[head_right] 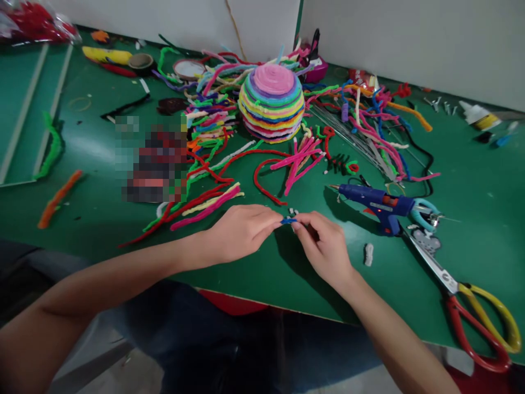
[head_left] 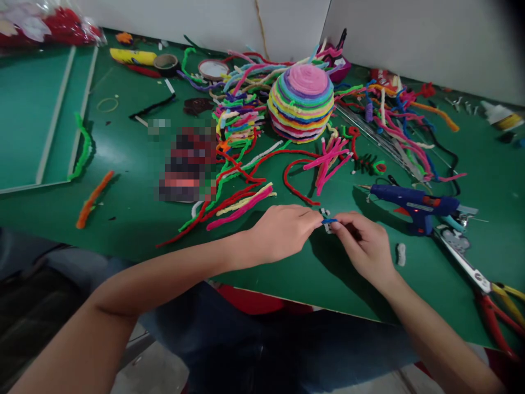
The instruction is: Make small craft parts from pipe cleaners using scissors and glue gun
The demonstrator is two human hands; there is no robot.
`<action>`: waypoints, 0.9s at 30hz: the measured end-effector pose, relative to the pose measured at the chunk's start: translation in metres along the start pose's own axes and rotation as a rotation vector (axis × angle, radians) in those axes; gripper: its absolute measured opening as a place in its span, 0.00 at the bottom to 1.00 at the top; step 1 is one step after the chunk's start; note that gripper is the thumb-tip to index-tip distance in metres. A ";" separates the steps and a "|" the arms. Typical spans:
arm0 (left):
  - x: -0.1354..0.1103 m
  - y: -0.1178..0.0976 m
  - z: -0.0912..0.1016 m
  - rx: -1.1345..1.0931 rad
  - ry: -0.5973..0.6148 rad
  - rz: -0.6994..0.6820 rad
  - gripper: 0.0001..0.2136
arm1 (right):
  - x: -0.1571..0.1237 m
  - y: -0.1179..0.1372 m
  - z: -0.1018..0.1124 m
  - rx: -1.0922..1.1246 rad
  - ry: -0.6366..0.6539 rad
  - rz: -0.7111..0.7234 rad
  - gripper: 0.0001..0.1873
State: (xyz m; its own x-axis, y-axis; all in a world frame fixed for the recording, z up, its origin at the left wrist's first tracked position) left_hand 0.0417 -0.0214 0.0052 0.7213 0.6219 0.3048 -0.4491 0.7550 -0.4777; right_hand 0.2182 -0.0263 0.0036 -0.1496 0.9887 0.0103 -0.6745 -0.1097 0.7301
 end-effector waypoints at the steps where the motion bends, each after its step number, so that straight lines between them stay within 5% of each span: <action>1: 0.000 0.001 0.002 -0.027 0.006 0.001 0.11 | 0.000 0.000 0.000 0.009 0.015 -0.001 0.06; 10: 0.006 0.005 0.018 -0.455 0.083 0.112 0.10 | 0.000 0.004 -0.001 0.128 0.111 -0.054 0.08; 16: 0.007 0.024 0.034 -0.390 -0.073 0.296 0.13 | -0.007 -0.009 0.053 -0.401 0.449 -0.026 0.12; 18: 0.008 0.030 0.039 -0.362 -0.131 0.309 0.13 | -0.009 -0.022 0.082 -0.568 0.388 -0.131 0.17; 21: 0.008 0.033 0.040 -0.375 -0.155 0.289 0.12 | -0.007 -0.044 0.115 -0.839 0.085 -0.408 0.24; 24: 0.007 0.032 0.035 -0.477 -0.128 0.317 0.11 | -0.001 -0.057 0.124 -0.934 -0.114 -0.520 0.27; 27: 0.006 0.031 0.032 -0.509 -0.111 0.332 0.10 | 0.010 -0.067 0.116 -0.795 -0.143 -0.493 0.31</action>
State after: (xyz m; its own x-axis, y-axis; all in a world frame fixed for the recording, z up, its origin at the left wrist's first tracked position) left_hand 0.0153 0.0130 0.0186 0.5148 0.8452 0.1431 -0.3128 0.3407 -0.8866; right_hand 0.3461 0.0034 0.0343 0.3379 0.9397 -0.0532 -0.9411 0.3382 -0.0050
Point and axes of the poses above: each hand's wrist, its own x-axis towards the middle knuckle, its own z-axis out of the back of the hand, y = z × x, the point moved 2 cm from there along x, towards the middle knuckle, and after that the axes turned 14 degrees about -z, right-handed, at the moved point
